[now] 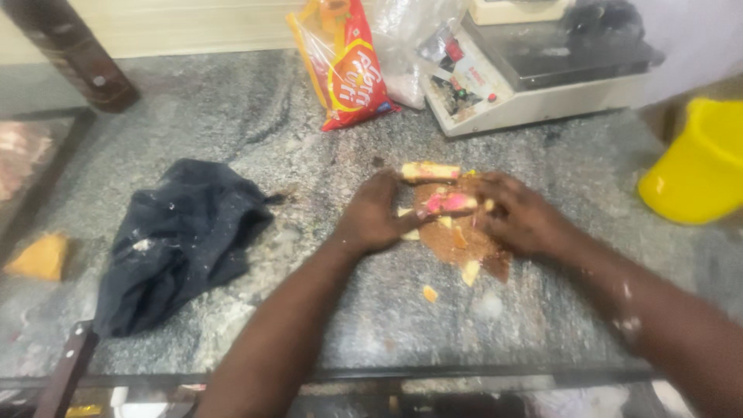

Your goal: The person crumbles colored food pieces onto a countertop, mixes them with a yellow substance by hand, and then rolls portions of the mixture between their palms.

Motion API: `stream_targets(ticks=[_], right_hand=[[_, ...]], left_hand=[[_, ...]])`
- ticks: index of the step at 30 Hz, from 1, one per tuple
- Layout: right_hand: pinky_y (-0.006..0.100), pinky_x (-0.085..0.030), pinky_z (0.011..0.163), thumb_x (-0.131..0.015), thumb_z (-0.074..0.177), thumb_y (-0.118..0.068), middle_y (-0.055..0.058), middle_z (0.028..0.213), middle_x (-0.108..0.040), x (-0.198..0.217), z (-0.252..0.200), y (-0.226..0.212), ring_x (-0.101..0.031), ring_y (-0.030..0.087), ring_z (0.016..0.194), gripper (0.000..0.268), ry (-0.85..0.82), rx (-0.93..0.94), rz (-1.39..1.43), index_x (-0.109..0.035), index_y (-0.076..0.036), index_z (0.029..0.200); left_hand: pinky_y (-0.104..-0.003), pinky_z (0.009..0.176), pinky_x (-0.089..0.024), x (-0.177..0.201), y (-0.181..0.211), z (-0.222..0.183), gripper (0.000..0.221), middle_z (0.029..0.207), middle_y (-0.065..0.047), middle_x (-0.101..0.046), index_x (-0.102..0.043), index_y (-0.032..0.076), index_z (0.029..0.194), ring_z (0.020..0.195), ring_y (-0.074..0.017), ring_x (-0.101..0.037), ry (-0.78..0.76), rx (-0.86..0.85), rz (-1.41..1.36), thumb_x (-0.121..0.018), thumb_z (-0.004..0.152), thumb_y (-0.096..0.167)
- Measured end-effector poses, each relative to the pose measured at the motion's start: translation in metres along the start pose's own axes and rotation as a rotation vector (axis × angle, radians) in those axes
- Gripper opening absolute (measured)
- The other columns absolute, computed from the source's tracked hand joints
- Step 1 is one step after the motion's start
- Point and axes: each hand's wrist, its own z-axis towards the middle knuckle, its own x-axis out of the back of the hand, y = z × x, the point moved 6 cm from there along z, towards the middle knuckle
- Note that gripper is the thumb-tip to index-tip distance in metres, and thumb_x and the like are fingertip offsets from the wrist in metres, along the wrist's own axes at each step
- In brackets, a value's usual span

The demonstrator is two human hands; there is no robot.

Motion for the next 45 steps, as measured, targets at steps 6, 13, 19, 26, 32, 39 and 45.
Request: stream_targets(ticks=[6,13,19,26,32,39,45], right_hand=[[0.041,-0.056,0.074,-0.057,0.101,-0.035,0.014,0.114,-0.069,0.043,0.011,0.041,-0.065,0.025,0.086,0.04,0.311,-0.385,0.603,-0.06,-0.016,0.136],[0.041,-0.048,0.096,-0.043,0.108,-0.047,0.012,0.123,-0.065,0.072,0.043,0.072,-0.06,0.024,0.11,0.044,0.134,-0.104,0.491,-0.061,-0.013,0.13],[0.051,-0.04,0.114,-0.056,0.095,-0.042,0.012,0.143,-0.056,0.089,0.015,0.059,-0.05,0.032,0.137,0.05,0.036,-0.238,0.211,-0.056,-0.014,0.136],[0.055,-0.029,0.116,-0.071,0.085,-0.042,0.019,0.167,-0.02,0.053,-0.003,0.044,-0.027,0.041,0.145,0.089,-0.102,-0.036,-0.161,-0.03,-0.022,0.161],[0.057,-0.031,0.112,-0.05,0.099,-0.039,0.024,0.168,-0.018,0.008,-0.025,0.031,-0.03,0.044,0.146,0.068,-0.08,0.455,-0.309,-0.031,-0.017,0.16],[0.048,-0.041,0.111,-0.053,0.095,-0.048,0.008,0.156,-0.049,0.002,-0.048,0.084,-0.049,0.032,0.135,0.047,-0.11,0.329,-0.474,-0.069,-0.025,0.133],[0.039,-0.058,0.098,-0.061,0.093,-0.047,0.008,0.132,-0.065,0.019,-0.063,0.089,-0.066,0.023,0.112,0.04,-0.001,0.316,-0.431,-0.072,-0.021,0.12]], left_hand=[[-0.043,0.09,-0.054,0.005,-0.001,-0.006,0.062,0.118,-0.017,-0.065,-0.065,0.004,0.122,0.105,-0.0329,-0.065,0.057,0.108,-0.108,-0.084,0.075,0.04],[-0.044,0.086,-0.054,0.001,-0.004,-0.006,0.055,0.111,-0.018,-0.066,-0.065,0.003,0.117,0.099,-0.0337,-0.066,0.124,0.152,-0.071,-0.084,0.078,0.037],[-0.044,0.086,-0.054,-0.001,-0.008,-0.01,0.049,0.108,-0.017,-0.067,-0.067,0.005,0.115,0.097,-0.0325,-0.067,0.13,0.215,-0.02,-0.078,0.081,0.038],[-0.046,0.086,-0.053,-0.002,-0.003,-0.006,0.048,0.108,-0.019,-0.067,-0.069,0.003,0.108,0.099,-0.0362,-0.065,0.182,0.144,0.109,-0.079,0.082,0.041],[-0.046,0.087,-0.053,-0.002,-0.003,-0.006,0.048,0.107,-0.019,-0.067,-0.069,0.003,0.109,0.099,-0.0354,-0.065,0.182,0.153,0.111,-0.078,0.082,0.041],[-0.047,0.086,-0.053,-0.005,-0.01,-0.008,0.044,0.106,-0.02,-0.067,-0.069,0.003,0.108,0.1,-0.0377,-0.064,0.191,0.113,0.107,-0.078,0.082,0.038],[-0.048,0.088,-0.052,-0.006,-0.011,-0.004,0.042,0.103,-0.019,-0.067,-0.069,0.003,0.106,0.099,-0.0379,-0.063,0.203,0.07,0.122,-0.078,0.085,0.038]])
